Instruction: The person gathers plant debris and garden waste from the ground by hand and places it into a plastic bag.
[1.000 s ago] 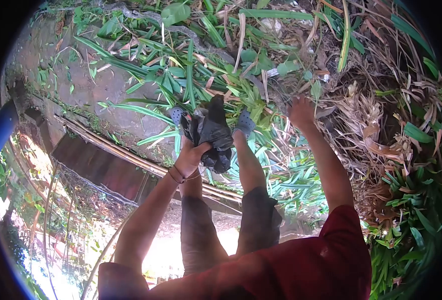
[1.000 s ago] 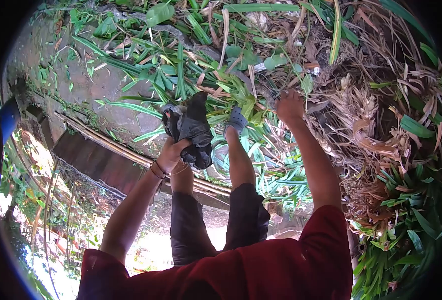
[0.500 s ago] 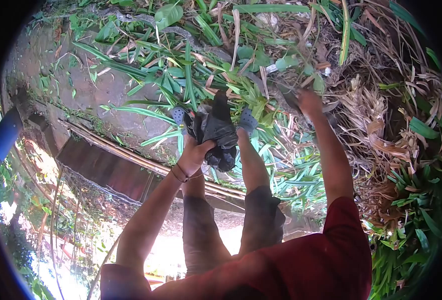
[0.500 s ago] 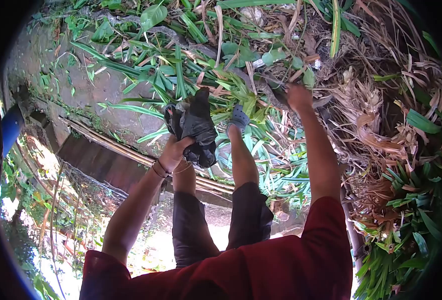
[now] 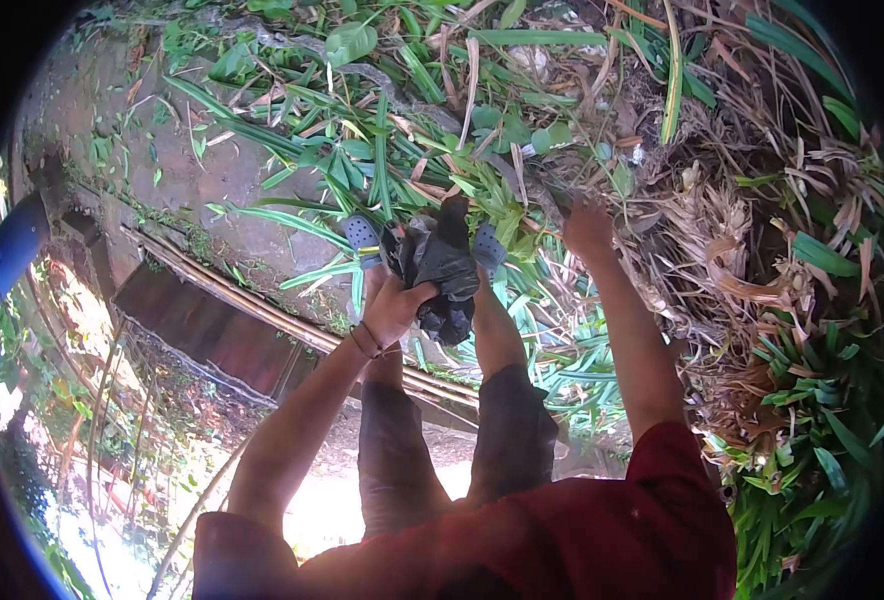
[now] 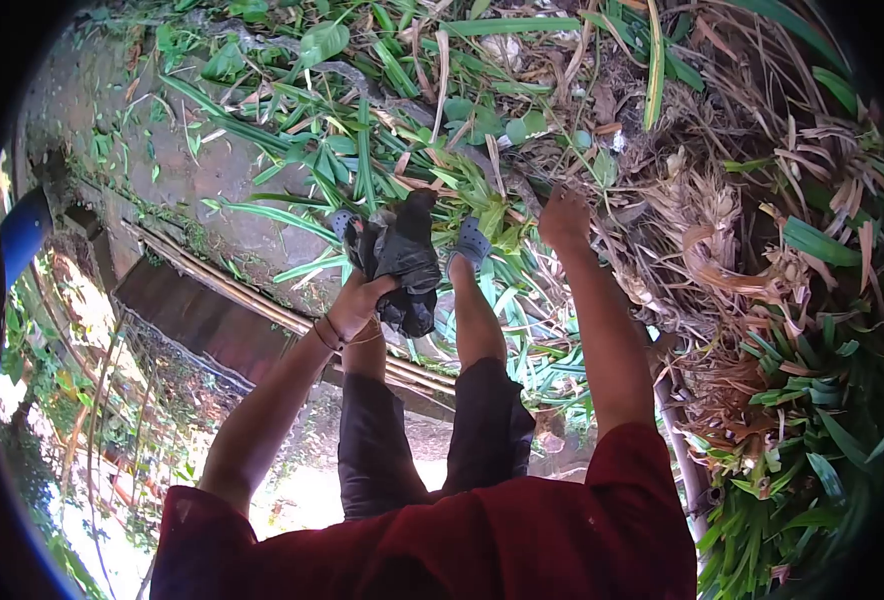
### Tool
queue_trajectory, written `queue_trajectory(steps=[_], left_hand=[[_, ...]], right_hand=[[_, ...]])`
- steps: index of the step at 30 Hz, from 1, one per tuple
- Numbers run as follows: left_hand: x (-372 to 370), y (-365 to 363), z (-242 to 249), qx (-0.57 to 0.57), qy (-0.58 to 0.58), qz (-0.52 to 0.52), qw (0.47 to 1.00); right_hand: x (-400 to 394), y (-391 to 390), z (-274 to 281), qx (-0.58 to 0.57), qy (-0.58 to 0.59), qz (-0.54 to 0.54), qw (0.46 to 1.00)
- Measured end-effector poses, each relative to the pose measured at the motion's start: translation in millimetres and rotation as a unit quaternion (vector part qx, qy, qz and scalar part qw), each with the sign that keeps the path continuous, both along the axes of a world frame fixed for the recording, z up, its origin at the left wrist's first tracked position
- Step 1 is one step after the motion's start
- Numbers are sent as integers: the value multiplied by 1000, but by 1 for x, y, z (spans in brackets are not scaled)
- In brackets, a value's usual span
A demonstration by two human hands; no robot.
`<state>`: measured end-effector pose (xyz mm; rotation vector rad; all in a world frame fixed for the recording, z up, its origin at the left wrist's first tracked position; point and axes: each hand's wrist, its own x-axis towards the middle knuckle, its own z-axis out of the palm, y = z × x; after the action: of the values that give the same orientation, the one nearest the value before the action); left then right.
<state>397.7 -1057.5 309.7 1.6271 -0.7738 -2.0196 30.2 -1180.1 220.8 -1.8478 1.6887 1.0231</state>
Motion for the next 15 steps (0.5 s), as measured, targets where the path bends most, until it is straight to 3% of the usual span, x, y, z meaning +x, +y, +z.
queue_trajectory(steps=[2, 5, 9, 12, 15], left_hand=[[1, -1, 9, -7, 7, -8, 1000], [-4, -10, 34, -36, 11, -17, 999], [13, 2, 73, -150, -127, -203, 959], [15, 16, 124, -105, -5, 11, 994], [32, 27, 212, 70, 23, 95, 993]], right_hand=[[3, 10, 23, 37, -59, -56, 996], [18, 24, 73, 71, -133, -57, 987], [33, 46, 125, 129, -226, -115, 959], [44, 55, 175, 124, -269, -101, 950], [38, 67, 211, 127, -295, -74, 944]])
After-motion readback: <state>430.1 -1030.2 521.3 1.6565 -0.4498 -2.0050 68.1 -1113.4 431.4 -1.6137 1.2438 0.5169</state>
